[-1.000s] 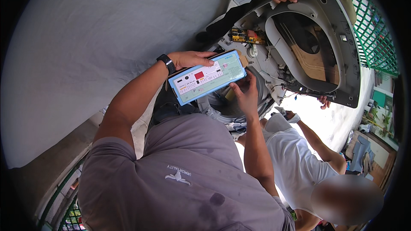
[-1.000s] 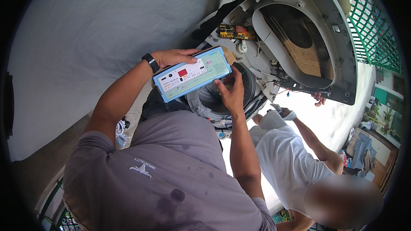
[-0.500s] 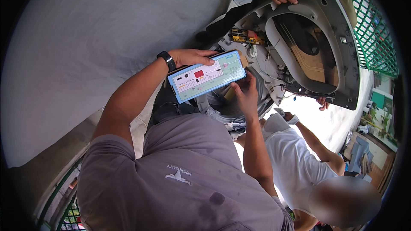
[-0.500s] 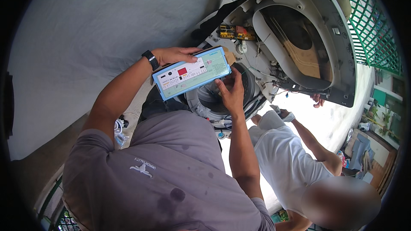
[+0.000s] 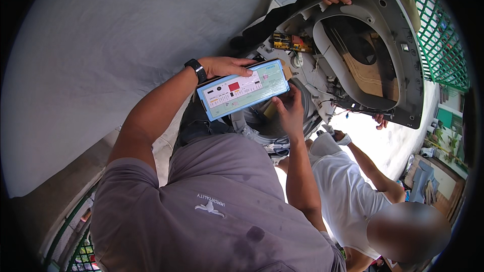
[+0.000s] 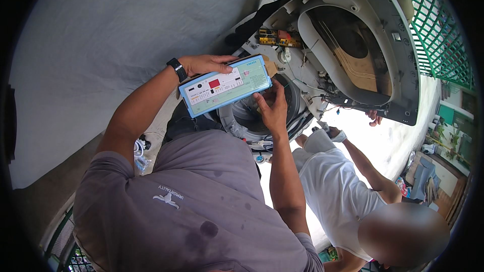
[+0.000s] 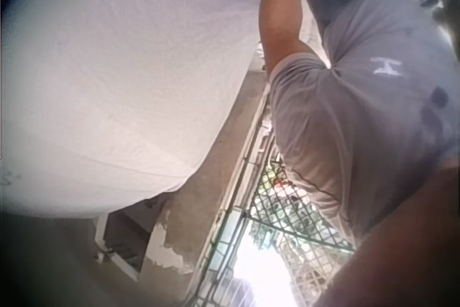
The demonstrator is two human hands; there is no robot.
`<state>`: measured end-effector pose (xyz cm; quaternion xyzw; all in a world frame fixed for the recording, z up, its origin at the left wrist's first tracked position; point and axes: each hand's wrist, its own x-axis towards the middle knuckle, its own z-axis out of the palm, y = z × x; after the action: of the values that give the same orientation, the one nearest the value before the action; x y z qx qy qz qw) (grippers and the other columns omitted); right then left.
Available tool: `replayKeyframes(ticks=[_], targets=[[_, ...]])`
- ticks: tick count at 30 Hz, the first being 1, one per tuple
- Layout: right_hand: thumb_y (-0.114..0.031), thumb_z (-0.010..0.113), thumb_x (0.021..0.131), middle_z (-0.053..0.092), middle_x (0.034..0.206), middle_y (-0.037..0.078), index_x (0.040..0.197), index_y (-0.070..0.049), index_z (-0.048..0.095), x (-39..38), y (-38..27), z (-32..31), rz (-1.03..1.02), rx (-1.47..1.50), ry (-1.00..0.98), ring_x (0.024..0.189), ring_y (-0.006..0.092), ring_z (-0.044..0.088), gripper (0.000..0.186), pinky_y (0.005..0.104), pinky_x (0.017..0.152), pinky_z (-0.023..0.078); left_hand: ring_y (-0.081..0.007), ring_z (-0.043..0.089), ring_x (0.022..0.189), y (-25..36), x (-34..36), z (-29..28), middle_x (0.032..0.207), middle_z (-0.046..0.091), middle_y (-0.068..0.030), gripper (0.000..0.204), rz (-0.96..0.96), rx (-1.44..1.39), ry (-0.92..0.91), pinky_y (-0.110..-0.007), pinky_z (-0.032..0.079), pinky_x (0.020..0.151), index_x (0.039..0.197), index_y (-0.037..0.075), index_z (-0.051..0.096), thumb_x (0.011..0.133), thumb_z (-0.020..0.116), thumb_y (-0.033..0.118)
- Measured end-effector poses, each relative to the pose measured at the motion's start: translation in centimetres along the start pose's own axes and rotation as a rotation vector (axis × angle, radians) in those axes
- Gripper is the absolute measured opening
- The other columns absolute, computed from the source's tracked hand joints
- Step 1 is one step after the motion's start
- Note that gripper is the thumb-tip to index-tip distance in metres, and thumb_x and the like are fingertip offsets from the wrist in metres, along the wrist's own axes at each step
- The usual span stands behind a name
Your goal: The person disconnects electrical wiring using pliers and handles circuit boards while repairing the internal components of an open washing machine.
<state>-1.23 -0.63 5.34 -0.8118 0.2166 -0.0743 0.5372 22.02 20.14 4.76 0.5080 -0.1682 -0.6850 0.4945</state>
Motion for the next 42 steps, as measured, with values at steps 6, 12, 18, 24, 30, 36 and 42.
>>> replayKeyframes(ticks=[6,12,18,24,30,36,42], targets=[[-0.025,0.082,0.089,0.068,0.102,0.013,0.140,-0.002,0.050,0.0,-0.1,0.0,0.004,-0.007,0.003,0.089,0.0206,0.071,0.065,0.0334,0.078,0.057,-0.0169,0.063,0.124,0.3,-0.1,0.0,0.145,0.060,-0.0135,0.079,-0.003,0.035,0.015,-0.033,0.056,0.096,0.163,0.021,0.034,0.097,0.070,0.046],[-0.024,0.082,0.089,0.068,0.103,0.013,0.140,-0.002,0.050,0.0,0.4,0.1,-0.001,0.017,0.006,0.090,0.0208,0.071,0.064,0.0337,0.079,0.057,-0.0168,0.063,0.124,0.4,-0.3,0.2,0.144,0.060,-0.0136,0.079,0.017,0.022,-0.006,-0.033,0.055,0.097,0.163,0.020,0.034,0.097,0.070,0.047],[-0.023,0.081,0.089,0.068,0.103,0.014,0.141,-0.002,0.050,0.0,0.3,0.0,-0.001,0.013,0.003,0.090,0.0211,0.071,0.064,0.0336,0.079,0.058,-0.0164,0.063,0.123,0.0,0.0,-0.2,0.144,0.060,-0.0135,0.078,0.017,0.018,-0.003,-0.033,0.055,0.097,0.162,0.019,0.034,0.098,0.070,0.045],[-0.022,0.081,0.090,0.068,0.104,0.014,0.141,-0.002,0.049,-0.1,-0.4,0.0,0.014,-0.022,-0.004,0.091,0.0211,0.072,0.063,0.0337,0.080,0.058,-0.0163,0.063,0.123,0.2,-0.2,-0.1,0.144,0.060,-0.0131,0.080,0.007,0.019,0.007,-0.033,0.055,0.097,0.162,0.019,0.034,0.097,0.070,0.046],[-0.021,0.081,0.090,0.068,0.106,0.013,0.141,-0.001,0.049,0.1,0.9,0.1,-0.004,0.056,-0.001,0.092,0.0212,0.072,0.063,0.0334,0.080,0.058,-0.0153,0.059,0.127,1.1,-0.7,0.4,0.147,0.057,-0.0120,0.084,-0.005,0.020,-0.016,-0.033,0.052,0.101,0.164,0.014,0.028,0.097,0.070,0.043],[-0.022,0.081,0.090,0.068,0.105,0.013,0.141,-0.001,0.049,0.1,0.0,0.1,0.001,0.003,-0.004,0.092,0.0210,0.072,0.063,0.0332,0.080,0.058,-0.0154,0.060,0.125,0.6,-0.5,0.0,0.145,0.059,-0.0114,0.082,-0.007,-0.009,-0.015,-0.033,0.052,0.100,0.164,0.016,0.029,0.097,0.070,0.041],[-0.022,0.081,0.090,0.068,0.104,0.013,0.140,-0.001,0.050,0.1,-0.8,-0.1,-0.004,-0.027,-0.002,0.090,0.0207,0.073,0.063,0.0328,0.079,0.058,-0.0154,0.061,0.125,0.5,-0.2,-0.1,0.145,0.059,-0.0113,0.081,-0.002,-0.009,-0.029,-0.033,0.052,0.100,0.164,0.016,0.030,0.097,0.070,0.040]])
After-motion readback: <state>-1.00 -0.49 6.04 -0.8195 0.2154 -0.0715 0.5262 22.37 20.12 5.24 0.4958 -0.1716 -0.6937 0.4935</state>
